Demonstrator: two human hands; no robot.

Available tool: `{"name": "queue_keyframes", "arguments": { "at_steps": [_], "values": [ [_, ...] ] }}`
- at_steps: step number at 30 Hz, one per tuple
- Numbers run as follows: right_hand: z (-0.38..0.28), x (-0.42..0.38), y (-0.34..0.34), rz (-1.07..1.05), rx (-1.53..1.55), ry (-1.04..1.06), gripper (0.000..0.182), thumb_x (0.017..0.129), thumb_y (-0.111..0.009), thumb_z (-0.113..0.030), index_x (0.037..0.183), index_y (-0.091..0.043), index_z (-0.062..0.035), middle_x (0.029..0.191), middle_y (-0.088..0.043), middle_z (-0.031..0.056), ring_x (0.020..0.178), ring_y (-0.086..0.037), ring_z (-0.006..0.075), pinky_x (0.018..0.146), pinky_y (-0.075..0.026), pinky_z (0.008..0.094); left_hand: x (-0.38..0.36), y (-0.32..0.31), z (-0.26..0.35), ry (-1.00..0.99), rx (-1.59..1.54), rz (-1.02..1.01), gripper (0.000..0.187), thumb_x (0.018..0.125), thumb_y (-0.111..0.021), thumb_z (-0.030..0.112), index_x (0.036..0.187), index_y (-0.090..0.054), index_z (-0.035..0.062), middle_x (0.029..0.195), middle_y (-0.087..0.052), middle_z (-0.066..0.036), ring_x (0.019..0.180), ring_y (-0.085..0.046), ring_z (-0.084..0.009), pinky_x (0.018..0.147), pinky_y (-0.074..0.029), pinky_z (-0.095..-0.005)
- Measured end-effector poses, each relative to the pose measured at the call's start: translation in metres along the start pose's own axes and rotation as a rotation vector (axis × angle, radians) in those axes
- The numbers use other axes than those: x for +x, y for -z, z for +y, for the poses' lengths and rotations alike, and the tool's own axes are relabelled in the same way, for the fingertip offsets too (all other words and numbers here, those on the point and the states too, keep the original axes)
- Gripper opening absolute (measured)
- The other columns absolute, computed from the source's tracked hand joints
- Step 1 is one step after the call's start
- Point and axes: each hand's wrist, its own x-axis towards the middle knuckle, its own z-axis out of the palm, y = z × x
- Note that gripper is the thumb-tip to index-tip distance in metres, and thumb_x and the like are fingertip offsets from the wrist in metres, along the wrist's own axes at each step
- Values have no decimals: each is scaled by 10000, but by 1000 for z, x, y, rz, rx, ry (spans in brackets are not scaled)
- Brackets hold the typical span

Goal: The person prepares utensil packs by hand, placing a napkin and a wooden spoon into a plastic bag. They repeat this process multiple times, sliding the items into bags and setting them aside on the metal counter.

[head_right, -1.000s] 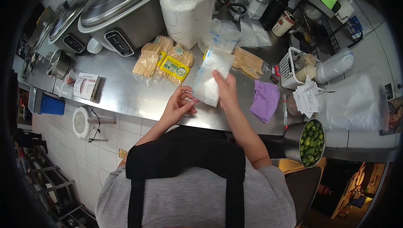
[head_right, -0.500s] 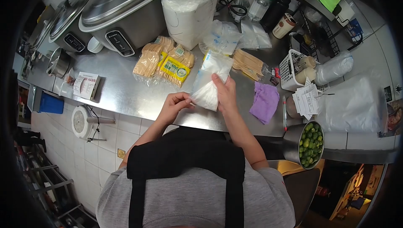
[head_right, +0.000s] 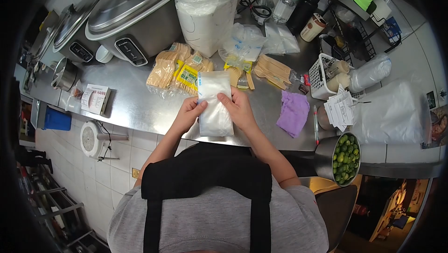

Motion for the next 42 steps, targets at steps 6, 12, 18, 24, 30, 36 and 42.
{"name": "queue_keyframes", "arguments": {
  "at_steps": [6, 12, 18, 24, 30, 36, 42],
  "values": [
    [12, 4, 6, -20, 5, -80, 208, 858, -530, -186, 928, -553, 9, 792, -588, 14, 682, -522, 44, 578, -440, 207, 0, -10, 5, -148, 266, 146, 343, 910, -406, 256, 896, -554, -52, 723, -586, -55, 683, -511, -92, 610, -415, -257],
    [-33, 32, 60, 52, -543, 140, 140, 806, -562, -145, 870, -563, -20, 720, -543, 12, 685, -511, 77, 626, -423, 234, -2, 0, 1, -260, 493, 269, 364, 905, -418, 228, 678, -498, -45, 515, -436, -40, 504, -377, -88, 449, -309, -284],
    [-217, 121, 240, 1008, -824, 768, 181, 740, -591, -180, 809, -590, -13, 756, -600, 126, 716, -585, 249, 642, -449, 335, -21, 24, 4, -150, 427, 373, 398, 912, -398, 298, 691, -519, -11, 522, -387, 20, 500, -328, -57, 442, -254, -240],
    [-316, 159, 318, 1321, -1043, 670, 436, 789, -522, -361, 986, -548, 27, 967, -552, 228, 946, -511, 356, 831, -382, 392, -26, 26, -6, -135, 312, 437, 448, 909, -390, 357, 711, -531, -18, 538, -405, 34, 510, -331, -52, 448, -256, -229],
    [-343, 157, 297, 1019, -392, 290, 294, 737, -586, -270, 871, -611, -10, 904, -593, 141, 764, -583, 259, 651, -463, 356, -26, 22, 1, -81, 311, 387, 443, 913, -390, 345, 756, -544, -40, 588, -461, 25, 556, -371, -55, 494, -305, -223],
    [-339, 200, 327, 1114, 45, 599, 130, 662, -608, -111, 637, -575, 12, 693, -572, 96, 589, -537, 213, 523, -425, 330, -24, 17, 3, -89, 317, 364, 422, 915, -391, 327, 811, -563, -45, 628, -502, 14, 587, -404, -58, 526, -336, -214],
    [-306, 186, 294, 1269, 163, 1163, 119, 601, -553, -40, 535, -529, 56, 536, -523, 86, 513, -482, 175, 489, -381, 323, -31, 18, 2, -39, 293, 358, 425, 915, -392, 332, 832, -565, -48, 662, -530, 0, 615, -436, -63, 554, -364, -218]
  ]
}}
